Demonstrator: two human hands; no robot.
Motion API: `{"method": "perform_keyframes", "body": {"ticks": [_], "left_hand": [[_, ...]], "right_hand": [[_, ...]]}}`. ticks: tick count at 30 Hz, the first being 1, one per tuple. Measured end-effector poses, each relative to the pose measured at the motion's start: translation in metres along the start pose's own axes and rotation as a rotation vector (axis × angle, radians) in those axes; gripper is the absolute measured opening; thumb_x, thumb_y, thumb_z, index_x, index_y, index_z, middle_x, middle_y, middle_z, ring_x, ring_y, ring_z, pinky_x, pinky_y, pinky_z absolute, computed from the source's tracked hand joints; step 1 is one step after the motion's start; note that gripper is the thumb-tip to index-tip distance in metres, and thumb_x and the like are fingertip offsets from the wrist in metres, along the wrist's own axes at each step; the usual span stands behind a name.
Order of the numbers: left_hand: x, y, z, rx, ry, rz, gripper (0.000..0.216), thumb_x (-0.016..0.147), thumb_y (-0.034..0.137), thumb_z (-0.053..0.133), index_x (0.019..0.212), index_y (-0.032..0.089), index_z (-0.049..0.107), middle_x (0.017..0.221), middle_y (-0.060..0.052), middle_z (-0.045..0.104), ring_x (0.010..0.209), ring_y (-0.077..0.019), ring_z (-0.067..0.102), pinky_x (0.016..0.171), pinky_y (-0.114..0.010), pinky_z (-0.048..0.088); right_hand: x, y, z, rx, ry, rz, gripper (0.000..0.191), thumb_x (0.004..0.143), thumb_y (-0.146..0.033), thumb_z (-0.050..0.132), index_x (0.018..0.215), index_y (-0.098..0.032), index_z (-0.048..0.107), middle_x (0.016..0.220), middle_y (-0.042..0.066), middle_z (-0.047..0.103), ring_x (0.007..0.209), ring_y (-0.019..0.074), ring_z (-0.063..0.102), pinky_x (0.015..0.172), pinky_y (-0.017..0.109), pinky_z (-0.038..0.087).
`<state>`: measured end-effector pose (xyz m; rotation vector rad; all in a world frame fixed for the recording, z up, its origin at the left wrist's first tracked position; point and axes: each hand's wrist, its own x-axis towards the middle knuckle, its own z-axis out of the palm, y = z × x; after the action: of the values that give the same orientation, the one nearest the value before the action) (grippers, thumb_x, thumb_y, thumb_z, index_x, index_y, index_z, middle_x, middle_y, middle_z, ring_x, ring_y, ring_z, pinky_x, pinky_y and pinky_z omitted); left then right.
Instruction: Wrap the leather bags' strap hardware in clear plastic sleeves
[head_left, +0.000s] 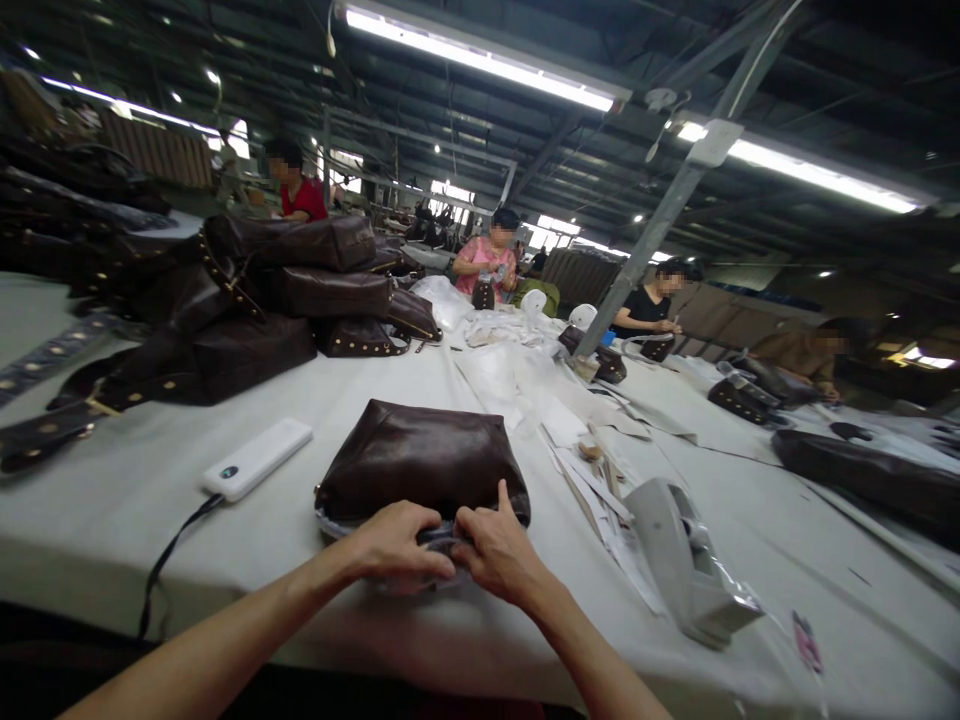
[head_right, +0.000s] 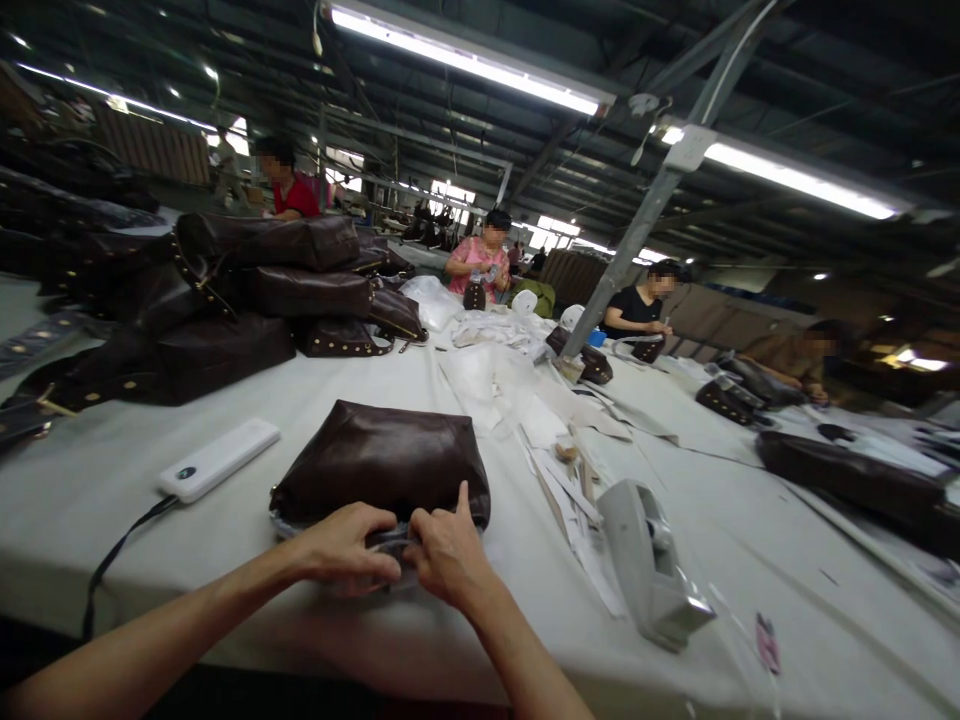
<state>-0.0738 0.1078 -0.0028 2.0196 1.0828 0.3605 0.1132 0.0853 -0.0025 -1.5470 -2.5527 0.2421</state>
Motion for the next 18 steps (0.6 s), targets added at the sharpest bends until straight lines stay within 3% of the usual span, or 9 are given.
{"method": "perform_keyframes", "body": {"ticks": [4, 6, 8, 10, 11, 14, 16, 18], "left_hand": [[-0.001, 0.005, 0.003, 0.089, 0.070, -0.020, 0.020, 0.069, 0.038, 0.060, 0.065, 0.018, 0.061, 0.058, 0.003, 0.050, 0.057, -0.0146, 0.046, 0.052, -0.025, 0.025], [0.000, 0.006, 0.001, 0.005, 0.049, -0.035, 0.020, 0.070, 0.037, 0.059, 0.065, 0.018, 0.061, 0.060, 0.003, 0.052, 0.060, -0.0153, 0.048, 0.052, -0.024, 0.027], [0.002, 0.004, -0.002, -0.122, 0.009, -0.037, 0.019, 0.069, 0.035, 0.059, 0.067, 0.017, 0.062, 0.063, 0.003, 0.054, 0.063, -0.0158, 0.049, 0.053, -0.023, 0.030], [0.006, 0.001, -0.004, -0.242, -0.031, -0.043, 0.017, 0.068, 0.033, 0.059, 0.069, 0.016, 0.064, 0.064, 0.002, 0.056, 0.064, -0.0158, 0.051, 0.053, -0.023, 0.032], [0.008, 0.000, -0.005, -0.293, -0.052, -0.051, 0.017, 0.067, 0.032, 0.060, 0.070, 0.016, 0.064, 0.064, 0.002, 0.056, 0.063, -0.0157, 0.051, 0.053, -0.023, 0.033], [0.013, -0.002, -0.007, -0.393, -0.088, -0.074, 0.018, 0.066, 0.032, 0.062, 0.071, 0.015, 0.065, 0.062, 0.002, 0.058, 0.060, -0.0156, 0.052, 0.053, -0.024, 0.035], [0.015, -0.001, -0.008, -0.417, -0.084, -0.073, 0.019, 0.066, 0.033, 0.063, 0.072, 0.014, 0.066, 0.063, 0.001, 0.060, 0.061, -0.0158, 0.053, 0.055, -0.024, 0.037], [0.015, 0.001, -0.011, -0.427, -0.074, -0.069, 0.021, 0.066, 0.034, 0.064, 0.072, 0.014, 0.067, 0.065, 0.000, 0.062, 0.063, -0.0162, 0.054, 0.056, -0.024, 0.038]], "right_hand": [[-0.001, 0.004, -0.001, 0.048, 0.082, -0.039, 0.001, 0.083, -0.019, 0.058, 0.083, -0.019, 0.058, 0.073, -0.001, 0.065, 0.075, 0.0178, 0.063, 0.111, 0.061, 0.015], [-0.008, 0.008, -0.001, 0.109, 0.236, -0.083, 0.003, 0.086, -0.019, 0.055, 0.084, -0.020, 0.057, 0.075, -0.001, 0.065, 0.075, 0.0166, 0.062, 0.110, 0.059, 0.018], [-0.021, 0.014, 0.003, 0.165, 0.476, -0.115, 0.007, 0.089, -0.019, 0.051, 0.085, -0.020, 0.056, 0.077, 0.000, 0.065, 0.076, 0.0166, 0.061, 0.107, 0.052, 0.030], [-0.037, 0.019, 0.012, 0.178, 0.652, -0.108, 0.010, 0.090, -0.019, 0.049, 0.084, -0.020, 0.056, 0.077, 0.003, 0.064, 0.077, 0.0178, 0.060, 0.094, 0.042, 0.043], [-0.046, 0.021, 0.019, 0.166, 0.672, -0.085, 0.012, 0.091, -0.019, 0.048, 0.083, -0.020, 0.057, 0.076, 0.004, 0.063, 0.076, 0.0184, 0.060, 0.087, 0.037, 0.046], [-0.064, 0.022, 0.040, 0.077, 0.486, -0.055, 0.018, 0.092, -0.016, 0.044, 0.089, -0.019, 0.062, 0.080, 0.006, 0.067, 0.079, 0.0200, 0.062, 0.080, 0.035, 0.049], [-0.067, 0.020, 0.052, 0.041, 0.319, -0.059, 0.024, 0.091, -0.020, 0.048, 0.111, -0.019, 0.061, 0.105, 0.009, 0.069, 0.101, 0.0242, 0.061, 0.095, 0.042, 0.045], [-0.067, 0.015, 0.060, 0.033, 0.185, -0.040, 0.048, 0.087, -0.031, 0.057, 0.133, -0.018, 0.049, 0.133, 0.012, 0.057, 0.125, 0.0297, 0.048, 0.109, 0.052, 0.032]]}}
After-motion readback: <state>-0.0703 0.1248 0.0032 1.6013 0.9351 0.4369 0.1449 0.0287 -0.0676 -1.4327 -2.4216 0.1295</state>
